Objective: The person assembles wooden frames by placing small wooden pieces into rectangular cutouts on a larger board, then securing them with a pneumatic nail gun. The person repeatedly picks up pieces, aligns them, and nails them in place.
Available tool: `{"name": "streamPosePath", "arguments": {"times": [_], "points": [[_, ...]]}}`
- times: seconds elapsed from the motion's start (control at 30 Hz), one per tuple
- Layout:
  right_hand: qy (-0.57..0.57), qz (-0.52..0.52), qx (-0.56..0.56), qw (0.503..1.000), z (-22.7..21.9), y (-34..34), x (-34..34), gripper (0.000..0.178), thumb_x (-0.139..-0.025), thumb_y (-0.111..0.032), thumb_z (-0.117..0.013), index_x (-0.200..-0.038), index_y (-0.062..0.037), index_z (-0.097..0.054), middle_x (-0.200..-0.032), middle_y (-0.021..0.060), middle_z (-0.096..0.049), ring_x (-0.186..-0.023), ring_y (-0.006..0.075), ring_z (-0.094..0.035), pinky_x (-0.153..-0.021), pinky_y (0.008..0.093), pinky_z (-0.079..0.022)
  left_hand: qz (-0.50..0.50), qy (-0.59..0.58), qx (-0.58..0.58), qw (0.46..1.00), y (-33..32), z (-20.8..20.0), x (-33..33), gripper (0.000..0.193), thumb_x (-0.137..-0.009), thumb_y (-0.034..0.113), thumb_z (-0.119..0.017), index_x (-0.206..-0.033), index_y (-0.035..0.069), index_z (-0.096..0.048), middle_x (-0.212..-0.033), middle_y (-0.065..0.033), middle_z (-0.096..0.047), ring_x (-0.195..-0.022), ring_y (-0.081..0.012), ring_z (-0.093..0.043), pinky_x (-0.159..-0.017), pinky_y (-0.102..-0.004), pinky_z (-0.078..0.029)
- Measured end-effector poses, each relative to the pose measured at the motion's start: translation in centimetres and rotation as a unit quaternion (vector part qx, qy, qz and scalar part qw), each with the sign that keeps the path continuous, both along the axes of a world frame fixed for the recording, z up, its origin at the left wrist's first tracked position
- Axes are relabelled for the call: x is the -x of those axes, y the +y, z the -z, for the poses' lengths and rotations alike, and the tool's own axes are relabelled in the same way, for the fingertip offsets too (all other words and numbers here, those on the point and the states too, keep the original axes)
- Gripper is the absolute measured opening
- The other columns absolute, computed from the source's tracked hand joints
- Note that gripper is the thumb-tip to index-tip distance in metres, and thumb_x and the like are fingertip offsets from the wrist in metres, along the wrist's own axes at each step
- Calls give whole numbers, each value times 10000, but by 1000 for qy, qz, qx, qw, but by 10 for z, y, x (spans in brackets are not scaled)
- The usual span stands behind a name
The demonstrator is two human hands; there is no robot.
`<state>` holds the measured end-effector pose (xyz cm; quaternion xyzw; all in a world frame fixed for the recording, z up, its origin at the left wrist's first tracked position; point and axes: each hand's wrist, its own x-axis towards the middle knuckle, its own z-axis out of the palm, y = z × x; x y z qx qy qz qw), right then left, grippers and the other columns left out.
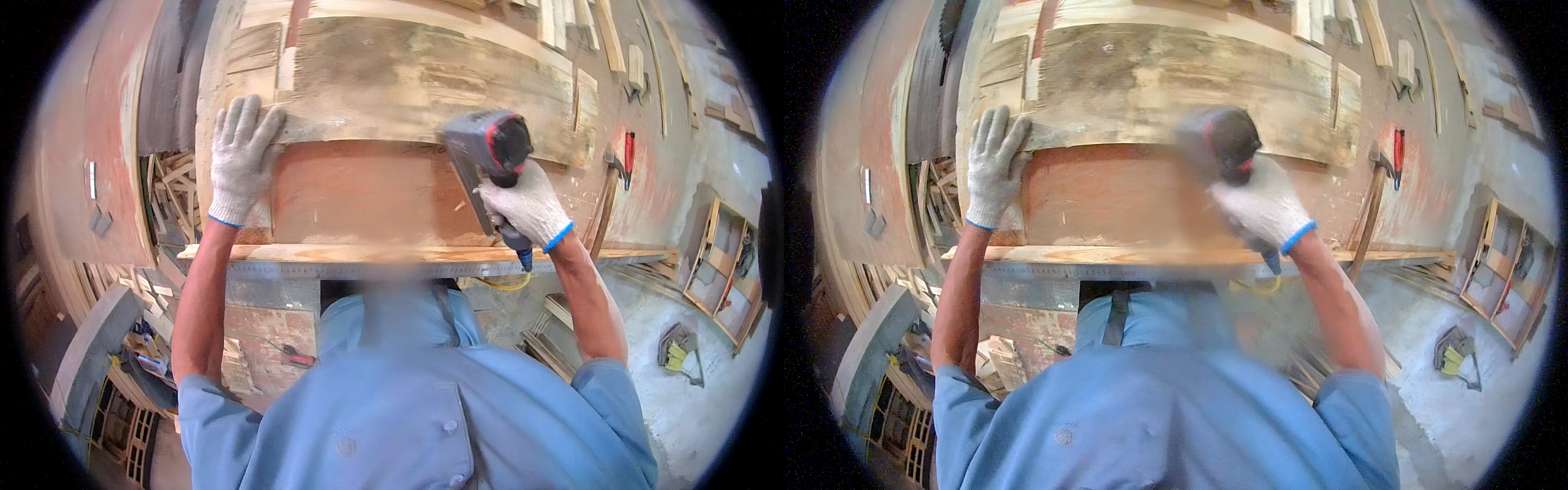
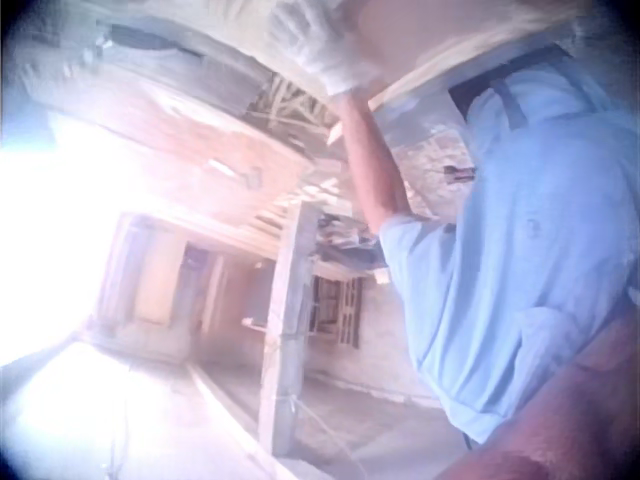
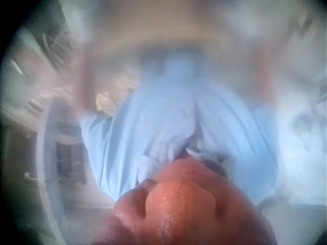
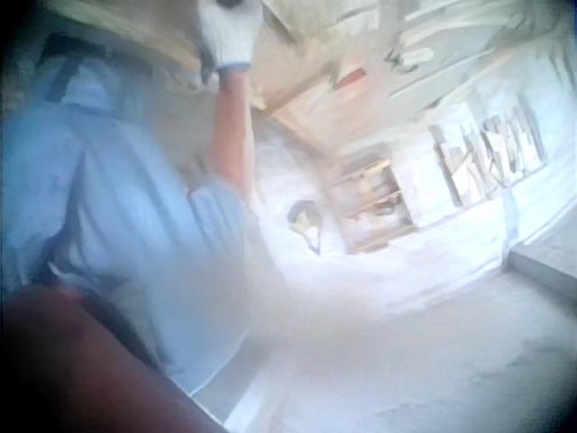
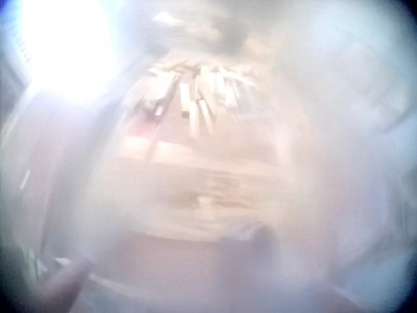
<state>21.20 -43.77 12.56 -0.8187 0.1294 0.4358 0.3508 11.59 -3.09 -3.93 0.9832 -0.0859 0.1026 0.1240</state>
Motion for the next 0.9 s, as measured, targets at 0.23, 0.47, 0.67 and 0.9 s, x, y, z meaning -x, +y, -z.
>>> {"name": "streamPosePath", "arguments": {"times": [0.23,0.47,0.67,0.9], "points": [[-17,-28,39,999,-18,36,-4,176,-876,-92,-683,-744,-34,-582,-596,26,-578,-481,99,-561,-413,277,-421,-23,19,57,998,-4,1,5,655,-828,209,-785,-1458,242,-608,-1568,-173,-470,-1483,-413,-394,-1243,-588,-285],[22,-75,-9,997,-2,94,3,155,-888,-110,-704,-826,-26,-589,-594,12,-569,-478,95,-534,-432,283,-416,-25,14,81,996,-2,2,3,623,-831,289,-798,-1430,255,-630,-1534,-147,-515,-1470,-382,-423,-1231,-598,-294],[8,-102,32,994,-18,126,4,141,-854,-140,-681,-885,-6,-650,-617,29,-594,-576,113,-584,-550,327,-481,-33,5,108,994,-4,7,9,645,-837,251,-798,-1455,263,-613,-1587,-142,-474,-1501,-376,-394,-1256,-580,-277],[-3,-113,-27,993,-3,172,9,157,-881,-83,-708,-991,-24,-613,-661,-2,-580,-540,94,-574,-498,288,-481,-32,-3,137,990,-3,12,9,623,-871,271,-784,-1466,255,-600,-1586,-142,-476,-1503,-364,-397,-1264,-584,-249]]}}
